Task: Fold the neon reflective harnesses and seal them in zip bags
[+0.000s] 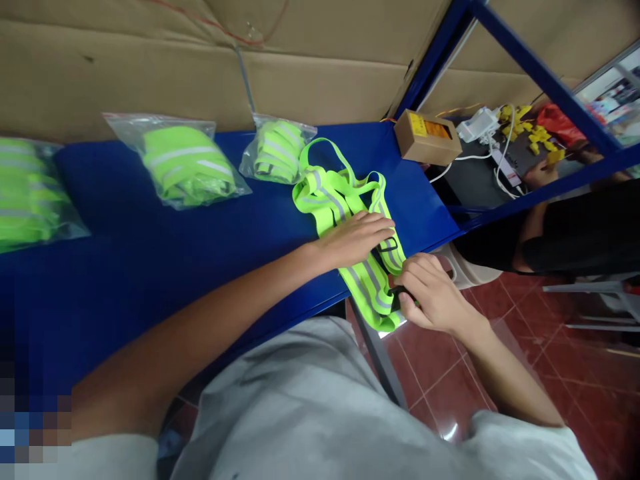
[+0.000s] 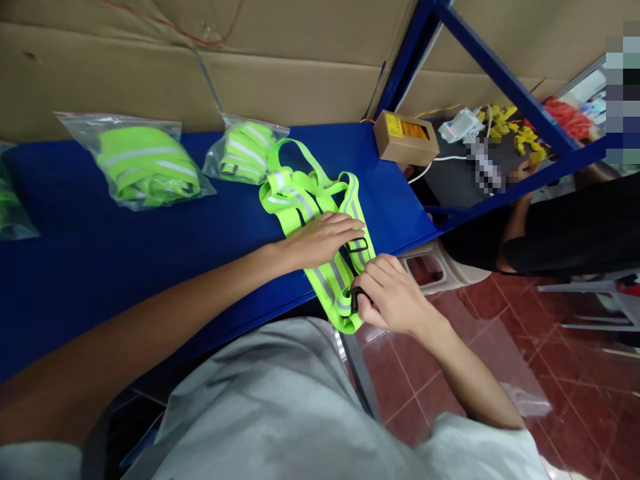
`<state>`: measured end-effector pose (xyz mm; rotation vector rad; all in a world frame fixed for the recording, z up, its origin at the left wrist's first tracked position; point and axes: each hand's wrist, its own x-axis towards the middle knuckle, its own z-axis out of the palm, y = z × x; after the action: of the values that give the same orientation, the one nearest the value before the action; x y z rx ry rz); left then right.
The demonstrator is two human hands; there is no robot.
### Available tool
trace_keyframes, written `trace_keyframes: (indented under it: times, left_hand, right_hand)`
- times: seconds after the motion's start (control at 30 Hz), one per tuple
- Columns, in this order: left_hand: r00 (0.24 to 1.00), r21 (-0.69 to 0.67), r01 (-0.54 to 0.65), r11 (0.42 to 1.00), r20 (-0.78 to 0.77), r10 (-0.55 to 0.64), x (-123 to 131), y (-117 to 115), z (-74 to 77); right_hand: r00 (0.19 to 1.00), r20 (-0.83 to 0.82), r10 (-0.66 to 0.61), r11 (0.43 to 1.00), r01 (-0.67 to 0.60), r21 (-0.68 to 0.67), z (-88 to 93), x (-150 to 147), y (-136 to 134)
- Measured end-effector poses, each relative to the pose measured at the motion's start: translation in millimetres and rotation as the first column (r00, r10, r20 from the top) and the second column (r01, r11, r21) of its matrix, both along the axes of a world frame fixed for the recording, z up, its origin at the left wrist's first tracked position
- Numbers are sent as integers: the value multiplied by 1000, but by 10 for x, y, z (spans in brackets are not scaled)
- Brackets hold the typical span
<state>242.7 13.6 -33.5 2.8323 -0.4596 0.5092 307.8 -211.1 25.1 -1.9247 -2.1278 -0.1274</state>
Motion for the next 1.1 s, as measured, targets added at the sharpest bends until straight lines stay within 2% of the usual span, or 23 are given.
trace_keyframes:
  times: [0.07,0.17,0.33,0.47,0.57,0.67,0.73,0.77,0.87,0.9,1.0,1.1]
  left_hand:
    - [999,-125,14,992,-44,-20,18,34,-73]
    - [998,-135,-6,991,-59,-2,94,192,-116]
    - [997,-6,-71,997,16,71,311,538,-101]
    - [998,54,-62,997,27,61,404,754,-106]
    - [997,184,-78,980,0,80,426,804,-70]
    - [994,339,-104,935,-7,113,407,721,47]
    - [991,328,-133,935,29,131,318,600,167]
    - [987,277,-163,947,59,152,235,526,231]
    - [953,32,-284,958,119,278,-171,306,376]
    - [952,-27,-283,959,117,284,-336,250,393]
    - [986,-113,-165,980,10,167,-758,186,331]
    - [989,-50,-140,989,-52,138,-905,256,172]
  right_hand:
    - [1000,-12,8,1000,-9,-17,0,-29,-42]
    - [1000,26,2,1000,-2,-21,-5,-21,-73]
    - [988,132,-79,997,77,22,-110,141,41]
    - [997,-31,-72,997,71,-32,-259,264,185]
    - [984,-170,-51,999,48,-22,-312,312,257]
    - [990,-128,-53,999,54,2,-271,333,309]
    - [993,-95,-65,998,67,15,-219,338,332]
    - [993,-91,-76,997,78,21,-196,339,337]
    - [989,-100,-110,994,112,13,-165,340,323]
    - [988,-102,-115,993,116,6,-167,339,309]
    - [986,-120,-112,994,113,-2,-187,329,259]
    - [985,-136,-104,994,106,12,-192,304,240]
